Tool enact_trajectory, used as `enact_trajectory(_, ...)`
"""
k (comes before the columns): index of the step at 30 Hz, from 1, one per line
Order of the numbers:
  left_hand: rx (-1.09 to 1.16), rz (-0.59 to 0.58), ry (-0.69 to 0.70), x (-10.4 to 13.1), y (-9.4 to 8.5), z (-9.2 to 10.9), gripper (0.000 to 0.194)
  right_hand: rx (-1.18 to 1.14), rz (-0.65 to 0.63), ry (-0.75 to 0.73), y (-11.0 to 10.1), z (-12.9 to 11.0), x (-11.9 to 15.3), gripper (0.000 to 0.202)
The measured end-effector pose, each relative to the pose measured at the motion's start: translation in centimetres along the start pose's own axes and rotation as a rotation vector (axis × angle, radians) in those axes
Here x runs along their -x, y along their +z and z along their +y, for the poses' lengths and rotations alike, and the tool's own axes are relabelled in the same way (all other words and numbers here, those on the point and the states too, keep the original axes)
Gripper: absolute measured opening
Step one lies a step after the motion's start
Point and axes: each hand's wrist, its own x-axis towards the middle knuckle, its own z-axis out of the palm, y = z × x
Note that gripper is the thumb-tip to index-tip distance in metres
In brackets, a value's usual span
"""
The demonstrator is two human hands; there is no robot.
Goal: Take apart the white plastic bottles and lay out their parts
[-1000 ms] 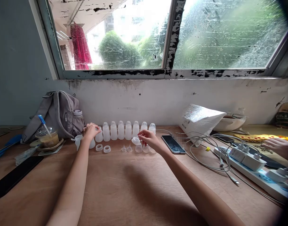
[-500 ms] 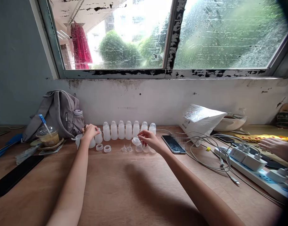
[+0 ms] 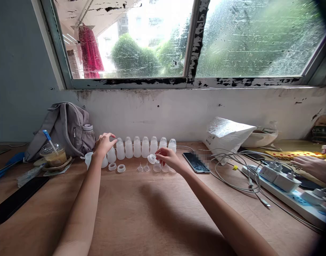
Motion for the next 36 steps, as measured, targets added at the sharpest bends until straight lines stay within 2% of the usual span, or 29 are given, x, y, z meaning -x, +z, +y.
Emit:
enact_trajectory(2, 0.186, -0.031, 0.124, 0.5, -1.1, 2.3, 0.025, -0.018, 0.0, 0.005, 0.0, -0.1, 0.0, 0.018)
enact_trajectory(5, 0.425, -0.317, 0.355, 1.9, -2.1, 6.0, 0.036, -0.061, 0.0, 0.002, 0.2, -0.5, 0.0, 0.016)
enact_trajectory(7, 0.447, -0.476, 0.449, 3.1, -2.2, 8.0, 0.047, -0.094, -0.002, 0.004, 0.4, -1.0, -0.1, 0.015)
enact_trajectory(10, 0.38, -0.547, 0.466, 4.2, -1.7, 9.6, 0.05, -0.127, -0.009, 0.002, 0.8, -2.2, -0.6, 0.014)
enact_trajectory(16, 0.255, -0.407, 0.443, 4.0, -1.3, 9.3, 0.037, 0.028, -0.089, 0.038, 2.0, -3.7, -2.3, 0.024)
enact_trajectory(21, 0.181, -0.348, 0.478, 3.6, -1.2, 8.7, 0.034, 0.135, -0.061, 0.021, 3.5, -3.4, -3.3, 0.013)
enact_trajectory(30, 0.202, -0.423, 0.482, 4.3, -1.3, 9.3, 0.037, 0.313, 0.066, -0.095, 3.8, -3.3, -3.1, 0.01)
enact_trajectory(33, 0.206, -0.492, 0.473, 4.3, -1.1, 9.2, 0.036, 0.41, 0.037, -0.125, 3.8, -2.8, -3.1, 0.013)
enact_trajectory(36, 0.168, -0.617, 0.469, 4.1, -0.5, 8.8, 0.035, 0.458, -0.053, -0.146, 3.8, -2.2, -3.1, 0.017)
